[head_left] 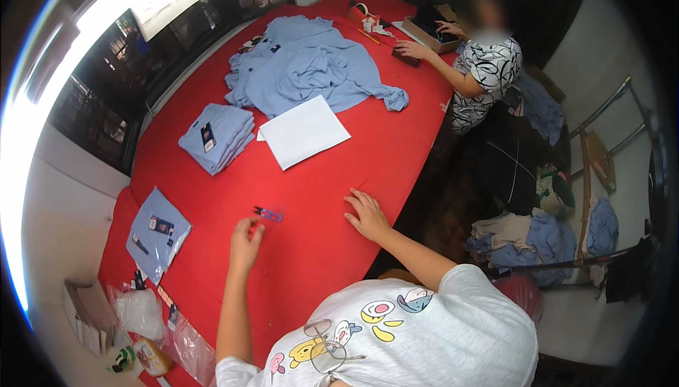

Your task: The person places a folded light blue shirt into a clear plastic bag, seals the bag by pressing the adhesive strip, and stacks it with other bagged shirts on a red surface.

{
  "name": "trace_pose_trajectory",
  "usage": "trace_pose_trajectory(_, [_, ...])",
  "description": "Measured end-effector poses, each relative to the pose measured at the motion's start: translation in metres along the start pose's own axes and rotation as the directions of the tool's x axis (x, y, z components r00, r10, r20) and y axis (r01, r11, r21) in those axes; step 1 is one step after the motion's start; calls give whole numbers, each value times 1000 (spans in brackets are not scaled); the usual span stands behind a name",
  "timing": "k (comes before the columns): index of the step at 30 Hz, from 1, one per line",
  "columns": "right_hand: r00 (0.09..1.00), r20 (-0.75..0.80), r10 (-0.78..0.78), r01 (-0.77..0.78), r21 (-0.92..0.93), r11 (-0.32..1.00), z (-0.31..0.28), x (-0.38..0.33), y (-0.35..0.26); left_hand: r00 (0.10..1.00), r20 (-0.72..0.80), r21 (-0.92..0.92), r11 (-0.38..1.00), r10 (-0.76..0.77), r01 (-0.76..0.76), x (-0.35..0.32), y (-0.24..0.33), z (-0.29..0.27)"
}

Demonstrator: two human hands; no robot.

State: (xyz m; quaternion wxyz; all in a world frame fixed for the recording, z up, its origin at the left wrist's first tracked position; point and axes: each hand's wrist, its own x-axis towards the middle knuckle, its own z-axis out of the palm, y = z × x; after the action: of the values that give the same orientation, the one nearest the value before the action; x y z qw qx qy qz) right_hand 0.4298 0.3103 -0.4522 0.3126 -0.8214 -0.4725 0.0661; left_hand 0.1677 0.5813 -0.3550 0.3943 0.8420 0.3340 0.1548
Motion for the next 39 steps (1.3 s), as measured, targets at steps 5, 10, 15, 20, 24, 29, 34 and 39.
trace_pose_trajectory(5, [985,100,-139,156,-184,971,-25,42,59,970,-133,469,875,205,-121,139,21,-12])
trace_pose_trajectory(10, [987,67,-149,157,-138,978,-28,69,81,981,-172,729,682,89,66,223,12,-21])
trace_pose_trajectory(15, [989,29,-144,145,-72,987,-31,79,90,985,-174,722,680,0,128,249,-26,-32])
trace_pose_trajectory(20, [992,24,-124,125,-49,991,-39,81,94,983,-185,701,700,-10,139,277,-38,-39])
trace_pose_trajectory(24, [992,46,-114,114,-7,993,-41,87,95,943,-179,826,564,280,-11,290,-47,-43])
trace_pose_trajectory(29, [989,121,-88,88,10,996,-38,89,90,952,-293,549,830,85,95,301,-60,-52])
trace_pose_trajectory(34, [993,98,-65,62,31,998,-34,91,92,977,-208,681,724,52,106,319,-3,-42])
trace_pose_trajectory(39, [988,125,-93,95,-9,995,-32,87,89,966,-243,831,533,91,159,311,-34,-32])
